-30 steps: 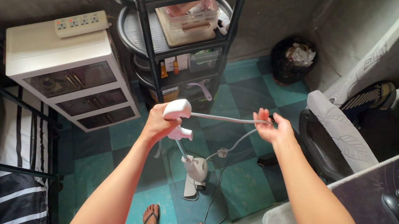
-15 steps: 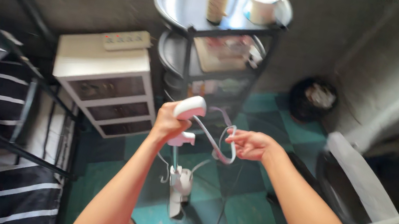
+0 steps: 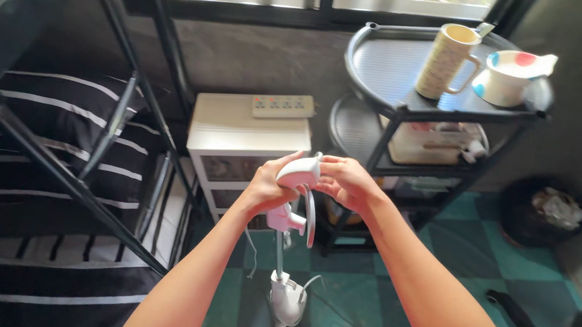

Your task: The person prepares a handheld vacuum cleaner by untangling the cord and plugging it into a power strip. They then proceed to vacuum the tiled floor of a bedroom, moving the device back and forth across the surface.

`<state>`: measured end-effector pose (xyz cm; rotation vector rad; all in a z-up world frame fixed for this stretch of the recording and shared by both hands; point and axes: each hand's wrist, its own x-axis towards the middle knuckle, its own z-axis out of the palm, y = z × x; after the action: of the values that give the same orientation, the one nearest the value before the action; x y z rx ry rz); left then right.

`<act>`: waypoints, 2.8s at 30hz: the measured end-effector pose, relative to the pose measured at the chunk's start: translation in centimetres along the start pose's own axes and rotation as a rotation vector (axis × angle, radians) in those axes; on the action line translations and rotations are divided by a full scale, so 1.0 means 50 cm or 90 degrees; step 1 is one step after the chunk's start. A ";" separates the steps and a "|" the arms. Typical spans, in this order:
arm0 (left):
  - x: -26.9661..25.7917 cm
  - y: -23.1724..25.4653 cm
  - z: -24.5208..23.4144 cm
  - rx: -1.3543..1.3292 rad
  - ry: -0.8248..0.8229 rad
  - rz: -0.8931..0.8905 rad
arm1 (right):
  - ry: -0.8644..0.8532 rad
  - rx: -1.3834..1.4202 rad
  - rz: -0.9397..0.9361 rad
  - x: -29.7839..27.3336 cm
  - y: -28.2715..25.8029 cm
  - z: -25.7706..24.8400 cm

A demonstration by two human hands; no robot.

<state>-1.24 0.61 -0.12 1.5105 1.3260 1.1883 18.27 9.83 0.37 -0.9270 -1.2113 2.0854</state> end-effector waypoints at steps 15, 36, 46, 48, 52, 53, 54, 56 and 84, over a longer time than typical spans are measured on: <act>0.159 -0.114 -0.235 -0.018 0.028 0.005 | 0.008 -0.069 -0.068 0.166 -0.100 0.084; 0.488 -0.155 -0.249 -0.044 0.081 -0.050 | -0.144 -0.159 -0.006 0.664 -0.134 -0.123; 0.472 -0.114 -0.282 -0.059 0.093 -0.051 | -0.186 -0.595 -0.149 0.785 0.123 -0.085; 0.460 -0.104 -0.288 -0.053 0.106 -0.076 | -0.154 -0.589 -0.246 0.807 0.135 -0.075; 0.445 -0.097 -0.295 -0.024 0.123 -0.041 | -0.378 -0.707 -0.140 0.876 0.206 -0.093; 0.444 -0.100 -0.298 -0.027 0.128 -0.031 | -0.442 -0.788 -0.072 0.889 0.231 -0.108; 0.445 -0.105 -0.302 -0.030 0.131 -0.019 | -0.480 -0.771 -0.054 0.892 0.252 -0.134; 0.446 -0.122 -0.319 -0.085 0.166 -0.074 | -0.553 -0.734 -0.014 0.882 0.282 -0.175; 0.420 -0.234 -0.405 0.038 0.542 -0.203 | 0.125 -0.893 -0.026 1.040 -0.093 -0.248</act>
<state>-23.47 22.64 -3.07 0.7653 2.0635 1.6540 -3.21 56.59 -14.87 -1.5323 -2.5197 0.8035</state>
